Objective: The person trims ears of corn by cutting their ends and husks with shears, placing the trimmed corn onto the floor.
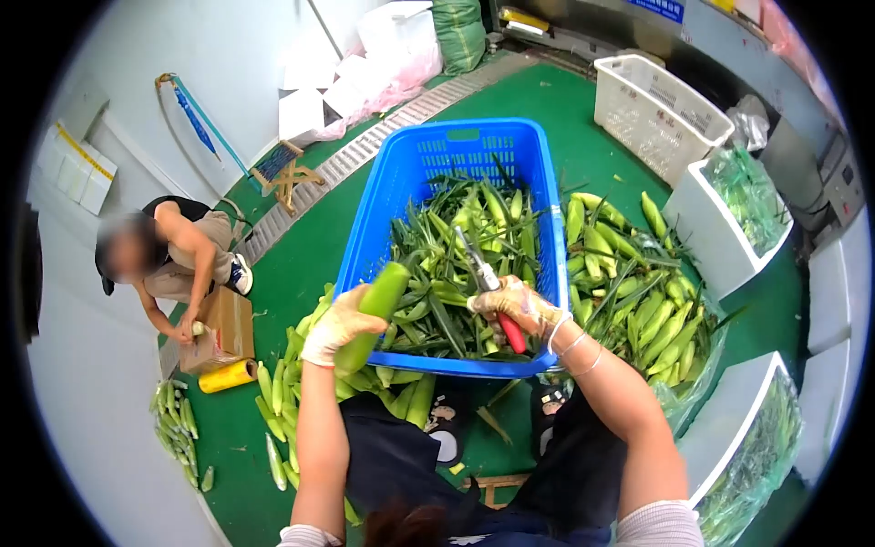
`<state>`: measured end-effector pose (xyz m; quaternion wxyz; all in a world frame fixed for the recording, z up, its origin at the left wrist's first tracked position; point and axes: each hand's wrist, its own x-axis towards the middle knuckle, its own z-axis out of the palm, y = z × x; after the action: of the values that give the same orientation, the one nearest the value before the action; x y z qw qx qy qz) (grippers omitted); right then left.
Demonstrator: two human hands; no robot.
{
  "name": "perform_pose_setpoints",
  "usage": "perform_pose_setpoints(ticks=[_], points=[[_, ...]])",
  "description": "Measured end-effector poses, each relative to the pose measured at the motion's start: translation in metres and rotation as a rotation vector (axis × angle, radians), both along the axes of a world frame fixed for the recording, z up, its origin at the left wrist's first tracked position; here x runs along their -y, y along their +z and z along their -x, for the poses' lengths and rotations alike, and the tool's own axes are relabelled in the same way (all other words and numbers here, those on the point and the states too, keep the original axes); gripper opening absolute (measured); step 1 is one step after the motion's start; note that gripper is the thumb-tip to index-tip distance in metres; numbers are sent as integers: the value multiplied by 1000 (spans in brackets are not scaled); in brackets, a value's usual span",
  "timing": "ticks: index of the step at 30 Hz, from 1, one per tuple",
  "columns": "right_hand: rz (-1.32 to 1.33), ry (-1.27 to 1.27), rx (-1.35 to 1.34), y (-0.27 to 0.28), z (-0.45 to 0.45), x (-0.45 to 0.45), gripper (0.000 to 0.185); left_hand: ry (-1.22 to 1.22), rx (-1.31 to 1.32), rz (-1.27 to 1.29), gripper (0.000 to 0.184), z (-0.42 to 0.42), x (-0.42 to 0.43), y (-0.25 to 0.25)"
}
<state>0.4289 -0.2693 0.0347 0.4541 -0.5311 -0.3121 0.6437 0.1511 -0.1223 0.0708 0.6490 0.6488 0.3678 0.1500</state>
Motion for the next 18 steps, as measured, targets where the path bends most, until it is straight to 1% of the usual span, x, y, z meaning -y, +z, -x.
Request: perform_pose_setpoints(ticks=[1, 2, 4, 5, 6, 7, 8, 9, 10, 11, 12, 13, 14, 15, 16, 17, 18], points=[[-38, 64, 148, 0, -8, 1, 29, 65, -46, -108, 73, 8, 5, 21], [-78, 148, 291, -3, -16, 1, 30, 130, -71, -210, 69, 31, -2, 12], [5, 165, 516, -9, -3, 7, 36, 298, -109, -592, 76, 86, -7, -9], [29, 157, 472, 1, 10, 16, 36, 356, 24, -370, 62, 104, 11, 13], [56, 108, 437, 9, 13, 27, 37, 535, 66, -412, 49, 130, 25, 6], [19, 8, 273, 25, 18, 40, 32, 649, 40, -337, 44, 158, 31, -11], [-19, -31, 280, 14, 5, 53, 28, 687, 99, -305, 37, 207, 38, -66], [-38, -130, 209, 27, 4, 72, 27, 684, 37, -270, 37, 210, 39, -84], [-68, -274, 163, 46, 7, 95, 27, 625, -24, -247, 36, 200, 41, -92], [-29, -424, 157, 57, 7, 117, 32, 511, -47, -250, 36, 173, 35, -101], [15, -450, 286, 73, -2, 142, 36, 377, -49, -269, 36, 134, 26, -108], [-37, -467, 470, 95, -4, 180, 39, 232, -40, -291, 36, 90, 22, -114], [13, -604, 313, 75, -18, 206, 39, 99, -31, -319, 35, 45, 22, -117], [-159, -612, 632, 65, -27, 236, 36, -7, -36, -359, 35, 7, 27, -116], [-288, -548, 959, 59, -29, 277, 34, -87, -59, -400, 35, -23, 31, -119], [-224, -715, 768, 74, -16, 318, 31, -139, -104, -436, 35, -39, 33, -121], [-134, -823, 677, 87, -4, 349, 32, -171, -146, -468, 34, -51, 36, -122]])
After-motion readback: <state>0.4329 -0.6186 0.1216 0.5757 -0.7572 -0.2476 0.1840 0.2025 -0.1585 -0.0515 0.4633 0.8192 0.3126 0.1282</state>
